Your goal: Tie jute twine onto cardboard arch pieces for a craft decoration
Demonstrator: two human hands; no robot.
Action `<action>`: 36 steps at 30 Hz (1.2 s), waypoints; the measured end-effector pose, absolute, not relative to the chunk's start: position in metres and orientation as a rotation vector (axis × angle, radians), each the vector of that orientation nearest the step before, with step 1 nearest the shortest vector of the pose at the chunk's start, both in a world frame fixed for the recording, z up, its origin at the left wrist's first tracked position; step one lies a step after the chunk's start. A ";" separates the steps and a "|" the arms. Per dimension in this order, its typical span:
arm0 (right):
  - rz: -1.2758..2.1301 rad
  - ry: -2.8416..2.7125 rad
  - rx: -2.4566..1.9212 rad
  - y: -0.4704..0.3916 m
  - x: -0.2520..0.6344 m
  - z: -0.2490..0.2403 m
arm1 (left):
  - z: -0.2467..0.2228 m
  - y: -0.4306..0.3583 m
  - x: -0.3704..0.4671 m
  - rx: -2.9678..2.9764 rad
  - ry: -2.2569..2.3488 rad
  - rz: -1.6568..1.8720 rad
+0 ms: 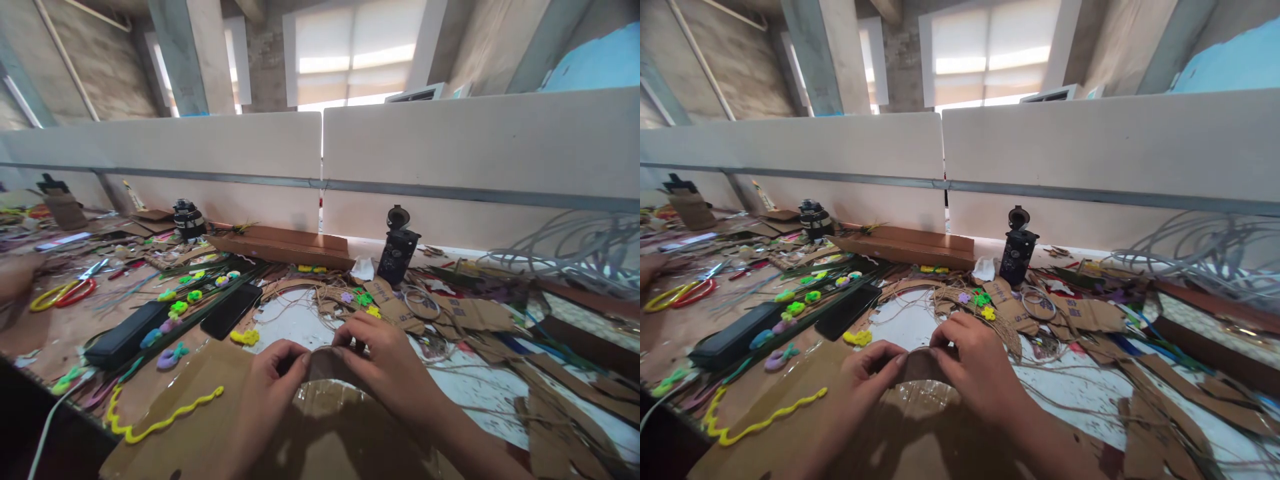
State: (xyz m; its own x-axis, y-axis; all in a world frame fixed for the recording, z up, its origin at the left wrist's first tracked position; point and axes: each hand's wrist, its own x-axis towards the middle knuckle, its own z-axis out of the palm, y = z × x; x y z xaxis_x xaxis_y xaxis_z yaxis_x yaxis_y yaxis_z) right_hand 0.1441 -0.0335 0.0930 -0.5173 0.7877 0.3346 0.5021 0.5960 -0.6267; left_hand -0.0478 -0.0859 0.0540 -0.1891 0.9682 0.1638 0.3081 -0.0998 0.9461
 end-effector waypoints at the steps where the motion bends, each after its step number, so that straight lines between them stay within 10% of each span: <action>1: 0.622 -2.212 -1.019 -0.033 0.144 0.093 | 0.054 -0.086 -0.048 1.425 1.530 1.306; 36: 1.300 -1.947 -1.042 -0.018 0.147 0.085 | 0.049 -0.092 -0.051 1.583 1.501 1.269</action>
State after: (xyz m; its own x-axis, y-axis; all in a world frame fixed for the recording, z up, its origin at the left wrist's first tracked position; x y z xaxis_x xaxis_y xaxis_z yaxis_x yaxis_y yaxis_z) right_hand 0.1474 -0.0182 0.0852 -0.5334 0.8451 0.0370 0.2899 0.2237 -0.9305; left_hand -0.0513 -0.0924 0.0486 -0.1009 0.9684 0.2281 0.3861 -0.1732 0.9060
